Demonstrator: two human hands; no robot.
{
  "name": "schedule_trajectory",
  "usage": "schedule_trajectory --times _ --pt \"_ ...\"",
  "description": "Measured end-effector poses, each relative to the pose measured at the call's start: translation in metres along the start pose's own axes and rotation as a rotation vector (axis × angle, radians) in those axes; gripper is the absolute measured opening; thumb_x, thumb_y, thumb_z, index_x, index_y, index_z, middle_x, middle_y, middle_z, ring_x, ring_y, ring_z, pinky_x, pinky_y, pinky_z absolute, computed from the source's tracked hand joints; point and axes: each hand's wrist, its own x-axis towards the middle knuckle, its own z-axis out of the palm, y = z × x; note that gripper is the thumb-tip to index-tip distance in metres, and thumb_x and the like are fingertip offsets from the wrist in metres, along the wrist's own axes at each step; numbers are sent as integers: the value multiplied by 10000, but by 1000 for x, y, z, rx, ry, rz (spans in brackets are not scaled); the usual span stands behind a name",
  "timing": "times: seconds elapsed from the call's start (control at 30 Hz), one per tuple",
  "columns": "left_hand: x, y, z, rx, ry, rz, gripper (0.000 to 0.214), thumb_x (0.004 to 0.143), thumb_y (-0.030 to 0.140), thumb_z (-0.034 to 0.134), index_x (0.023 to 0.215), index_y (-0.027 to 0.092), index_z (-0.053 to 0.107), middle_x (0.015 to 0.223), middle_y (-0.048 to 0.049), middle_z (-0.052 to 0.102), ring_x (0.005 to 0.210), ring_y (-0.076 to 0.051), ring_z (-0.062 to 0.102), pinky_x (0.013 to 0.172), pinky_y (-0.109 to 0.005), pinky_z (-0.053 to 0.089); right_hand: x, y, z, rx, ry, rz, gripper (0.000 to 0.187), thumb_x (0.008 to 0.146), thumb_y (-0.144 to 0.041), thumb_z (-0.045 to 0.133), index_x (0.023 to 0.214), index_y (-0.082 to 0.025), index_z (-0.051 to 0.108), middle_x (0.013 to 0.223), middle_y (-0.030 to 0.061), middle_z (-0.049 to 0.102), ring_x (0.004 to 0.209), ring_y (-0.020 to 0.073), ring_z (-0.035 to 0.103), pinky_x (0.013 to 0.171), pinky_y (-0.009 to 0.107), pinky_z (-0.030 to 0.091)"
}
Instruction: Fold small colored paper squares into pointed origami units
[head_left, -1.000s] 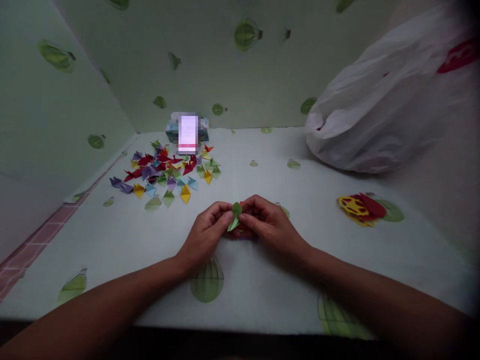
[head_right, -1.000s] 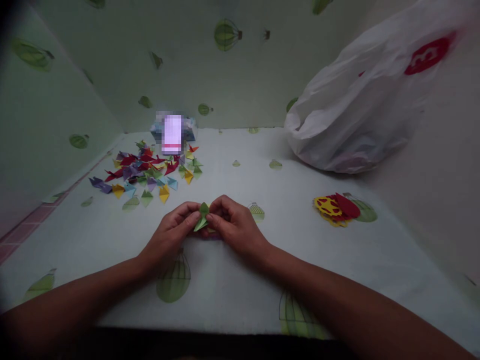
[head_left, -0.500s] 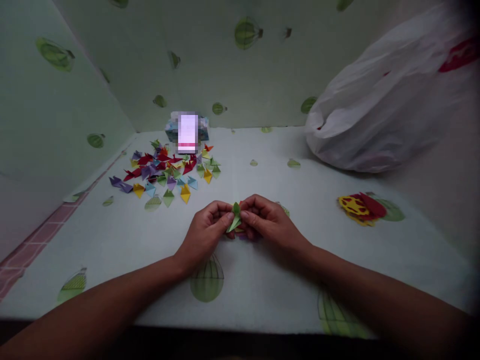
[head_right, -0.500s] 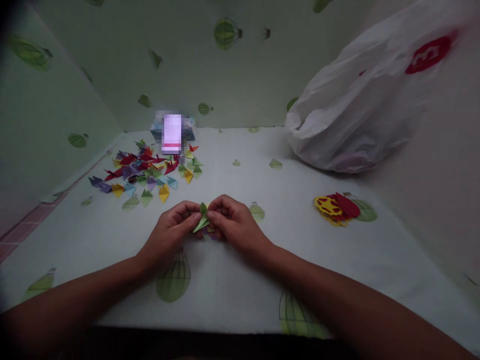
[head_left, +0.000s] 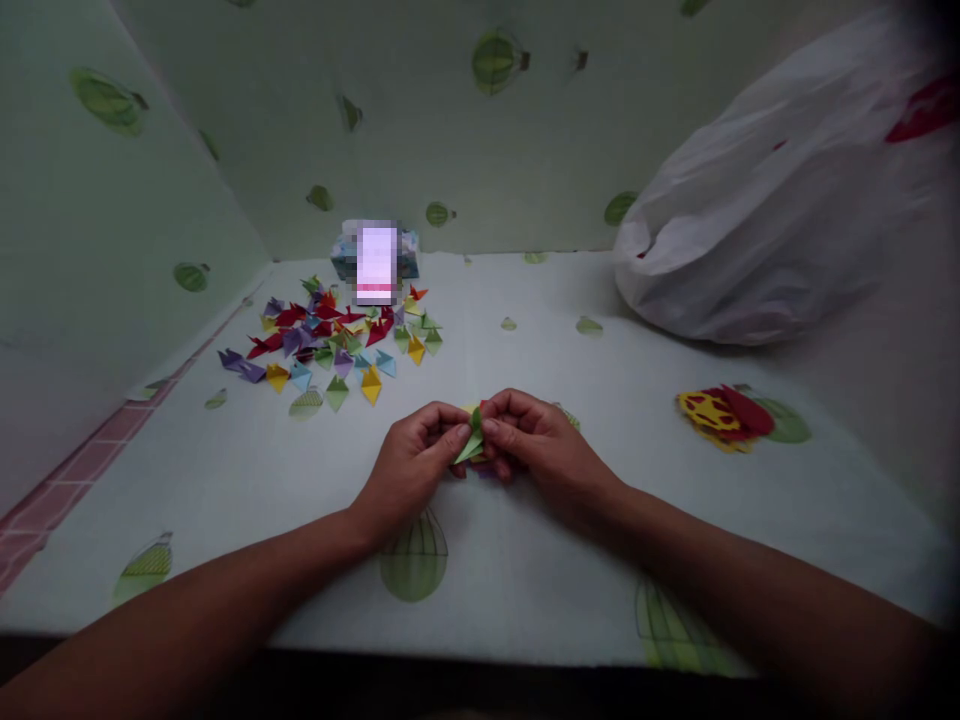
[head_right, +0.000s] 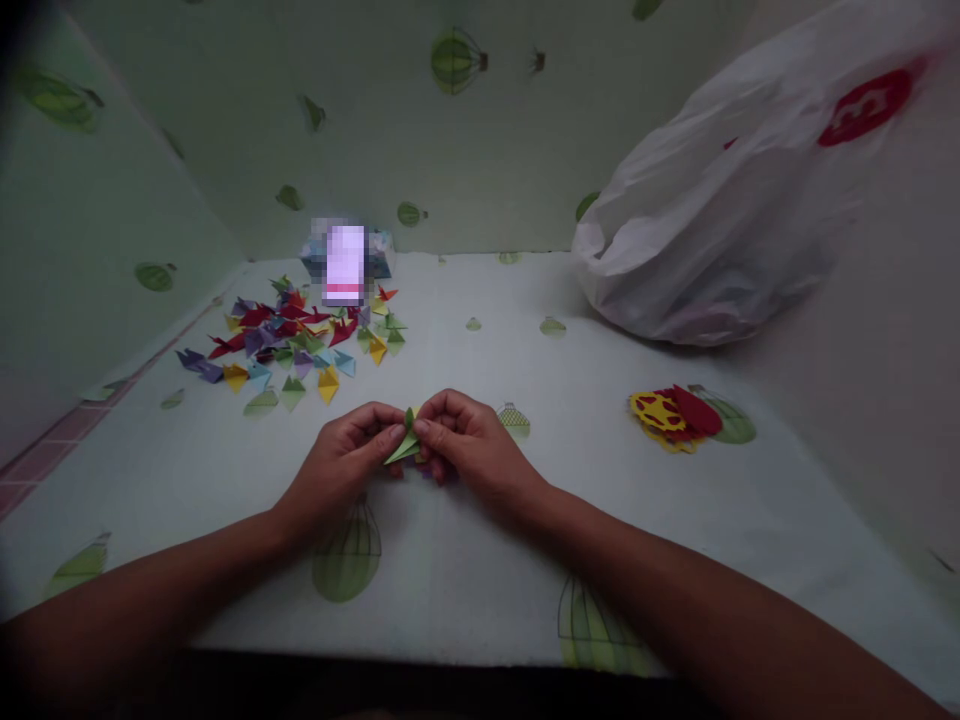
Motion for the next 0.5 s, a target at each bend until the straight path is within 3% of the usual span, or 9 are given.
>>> schedule_trajectory --times 0.5 --pt "0 3 0 68 2 15 168 861 324 648 886 160 676 797 -28 680 731 -145 626 594 -232 527 1 -3 0 -88 24 -4 229 839 -346 688 812 -185 527 578 -64 538 471 76 502 463 213 370"
